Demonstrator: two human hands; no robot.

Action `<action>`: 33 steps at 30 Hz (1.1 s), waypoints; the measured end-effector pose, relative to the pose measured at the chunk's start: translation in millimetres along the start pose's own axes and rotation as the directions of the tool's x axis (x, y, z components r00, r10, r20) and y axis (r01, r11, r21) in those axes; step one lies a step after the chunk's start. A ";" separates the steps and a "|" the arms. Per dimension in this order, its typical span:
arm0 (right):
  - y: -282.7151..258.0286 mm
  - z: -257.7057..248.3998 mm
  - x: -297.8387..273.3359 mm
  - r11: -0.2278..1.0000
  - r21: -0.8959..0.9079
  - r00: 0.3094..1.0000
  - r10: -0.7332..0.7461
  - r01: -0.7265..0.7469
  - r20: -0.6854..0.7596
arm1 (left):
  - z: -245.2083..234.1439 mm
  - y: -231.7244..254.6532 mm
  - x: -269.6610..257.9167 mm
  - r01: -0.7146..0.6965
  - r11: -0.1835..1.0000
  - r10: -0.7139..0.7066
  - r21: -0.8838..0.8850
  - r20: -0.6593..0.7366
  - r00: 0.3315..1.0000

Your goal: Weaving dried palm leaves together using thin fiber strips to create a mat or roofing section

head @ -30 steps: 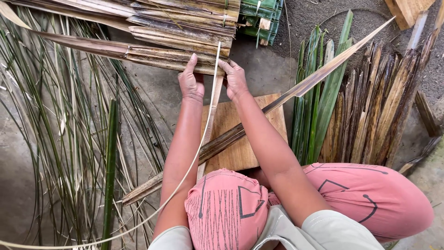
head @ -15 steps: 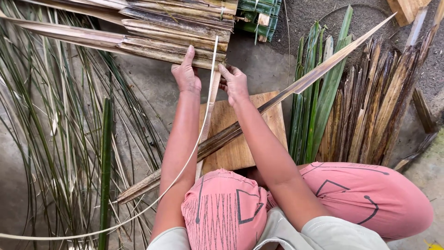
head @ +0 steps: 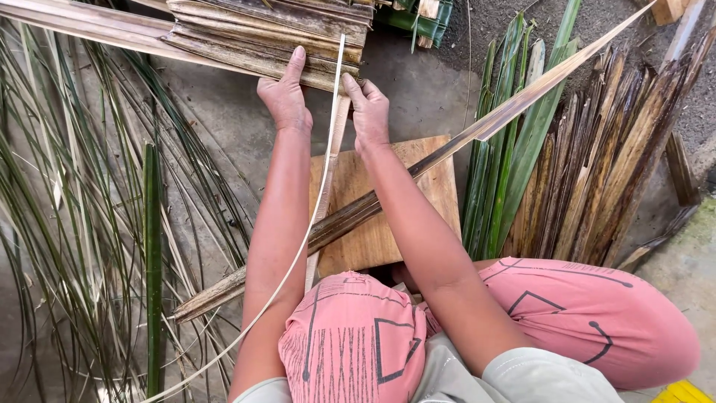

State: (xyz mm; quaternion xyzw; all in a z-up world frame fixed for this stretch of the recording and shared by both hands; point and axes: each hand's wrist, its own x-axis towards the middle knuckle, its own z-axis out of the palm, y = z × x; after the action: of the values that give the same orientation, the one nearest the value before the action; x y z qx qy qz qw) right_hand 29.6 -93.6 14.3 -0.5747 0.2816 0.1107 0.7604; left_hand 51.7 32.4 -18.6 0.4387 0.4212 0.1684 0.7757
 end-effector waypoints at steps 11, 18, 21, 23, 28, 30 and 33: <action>-1.0 10.8 14.1 0.975 0.150 0.977 0.180 -0.163 -0.110 | -4.3 3.8 -17.9 0.082 0.997 -0.082 0.001 0.045 0.996; -15.3 15.8 -5.2 0.968 -0.037 0.964 0.244 -0.248 -0.104 | 7.1 -4.1 -13.0 0.111 0.990 -0.115 -0.088 -0.045 0.992; 16.5 -5.4 -6.1 0.994 0.070 0.996 0.087 -0.085 -0.036 | 4.7 -11.5 -12.5 0.152 0.976 -0.155 -0.158 -0.008 0.988; 12.3 -0.4 -9.1 0.997 0.060 0.997 0.055 -0.052 -0.057 | 5.8 -12.0 -14.4 0.177 0.972 -0.181 -0.155 -0.013 0.983; 8.7 8.8 -0.1 0.999 0.004 0.987 0.042 -0.041 -0.154 | 8.3 -3.7 -18.4 0.184 0.982 -0.185 -0.043 -0.007 0.983; 8.2 10.1 2.3 1.000 -0.012 0.988 -0.012 0.011 -0.153 | 10.6 -1.2 -21.0 0.192 0.978 -0.190 -0.084 0.033 0.981; -0.5 14.4 -0.3 0.990 -0.106 0.987 -0.106 0.094 -0.118 | 13.3 2.0 -21.0 0.187 0.978 -0.183 -0.090 0.047 0.982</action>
State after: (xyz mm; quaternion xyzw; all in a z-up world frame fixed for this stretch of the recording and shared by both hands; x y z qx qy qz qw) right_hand 33.9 -80.2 17.5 -0.6313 0.2929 0.0508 0.7163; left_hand 50.2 13.2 -2.9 0.3637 0.4369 0.1066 0.8158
